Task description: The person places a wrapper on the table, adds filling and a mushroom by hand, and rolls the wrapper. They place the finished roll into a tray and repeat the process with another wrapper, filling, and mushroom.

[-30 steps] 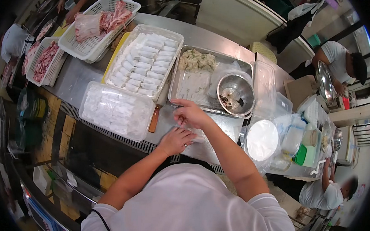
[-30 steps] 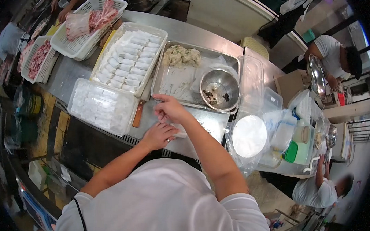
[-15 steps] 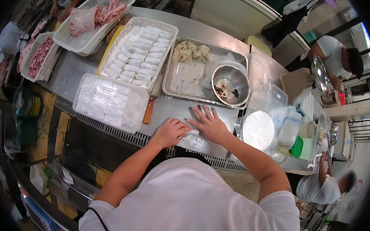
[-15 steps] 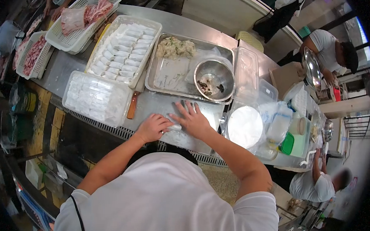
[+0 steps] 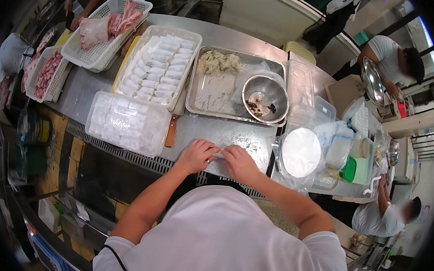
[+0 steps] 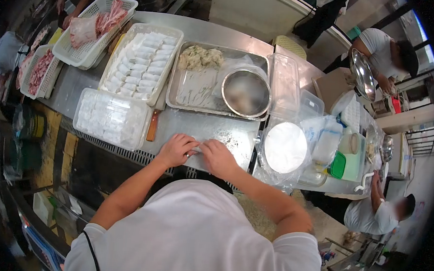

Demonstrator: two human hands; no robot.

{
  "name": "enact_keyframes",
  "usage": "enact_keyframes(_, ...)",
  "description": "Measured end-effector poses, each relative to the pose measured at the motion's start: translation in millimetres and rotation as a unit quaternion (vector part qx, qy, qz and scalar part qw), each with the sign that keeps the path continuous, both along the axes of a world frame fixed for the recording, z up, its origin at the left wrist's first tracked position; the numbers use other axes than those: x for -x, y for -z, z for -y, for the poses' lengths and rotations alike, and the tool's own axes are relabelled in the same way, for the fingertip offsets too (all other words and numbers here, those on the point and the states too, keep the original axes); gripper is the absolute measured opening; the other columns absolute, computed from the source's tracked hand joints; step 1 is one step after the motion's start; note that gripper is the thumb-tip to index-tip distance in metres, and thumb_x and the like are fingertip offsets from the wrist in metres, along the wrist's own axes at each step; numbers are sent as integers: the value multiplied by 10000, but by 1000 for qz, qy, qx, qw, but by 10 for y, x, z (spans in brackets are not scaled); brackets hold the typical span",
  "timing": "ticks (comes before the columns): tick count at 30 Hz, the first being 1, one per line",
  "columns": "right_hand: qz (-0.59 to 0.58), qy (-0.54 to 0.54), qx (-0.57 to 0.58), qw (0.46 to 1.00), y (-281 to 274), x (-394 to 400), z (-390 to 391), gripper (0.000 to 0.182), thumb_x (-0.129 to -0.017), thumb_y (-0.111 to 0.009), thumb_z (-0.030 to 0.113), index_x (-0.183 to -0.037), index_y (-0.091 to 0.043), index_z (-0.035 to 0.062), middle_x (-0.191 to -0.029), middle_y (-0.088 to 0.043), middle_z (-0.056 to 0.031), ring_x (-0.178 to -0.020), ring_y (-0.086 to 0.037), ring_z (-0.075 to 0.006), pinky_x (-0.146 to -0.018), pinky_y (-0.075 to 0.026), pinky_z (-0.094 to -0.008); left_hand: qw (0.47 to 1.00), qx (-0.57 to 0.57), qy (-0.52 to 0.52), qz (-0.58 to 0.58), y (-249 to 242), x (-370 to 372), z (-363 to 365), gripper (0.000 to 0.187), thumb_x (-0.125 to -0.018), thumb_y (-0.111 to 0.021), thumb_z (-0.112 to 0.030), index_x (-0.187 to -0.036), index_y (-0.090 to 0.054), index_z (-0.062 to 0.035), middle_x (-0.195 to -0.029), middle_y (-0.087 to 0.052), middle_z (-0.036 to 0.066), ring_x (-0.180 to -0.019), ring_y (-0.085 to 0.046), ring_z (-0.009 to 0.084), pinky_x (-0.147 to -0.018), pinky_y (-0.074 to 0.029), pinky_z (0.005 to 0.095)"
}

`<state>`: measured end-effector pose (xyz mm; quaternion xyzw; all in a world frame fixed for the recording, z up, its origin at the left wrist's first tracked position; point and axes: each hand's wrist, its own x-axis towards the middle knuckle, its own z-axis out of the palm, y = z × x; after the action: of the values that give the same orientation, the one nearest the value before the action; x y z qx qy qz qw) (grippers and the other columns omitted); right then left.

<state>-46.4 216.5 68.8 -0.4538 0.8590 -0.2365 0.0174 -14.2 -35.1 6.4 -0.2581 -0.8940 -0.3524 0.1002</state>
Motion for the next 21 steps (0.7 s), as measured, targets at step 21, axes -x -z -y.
enact_keyframes(21,-65,118,-69,988,172,94,338,530,-963,-753,224,-1441,-619,39,-1353,-650,-159,-1260,-607,-368,-1172,-421,-542,995,-3,-95,-26,-3,192,-23,348,-992,-741,-238,-1308,-727,-91,-1283,-692,131,-1204,-638,366,-1058,-481,499)
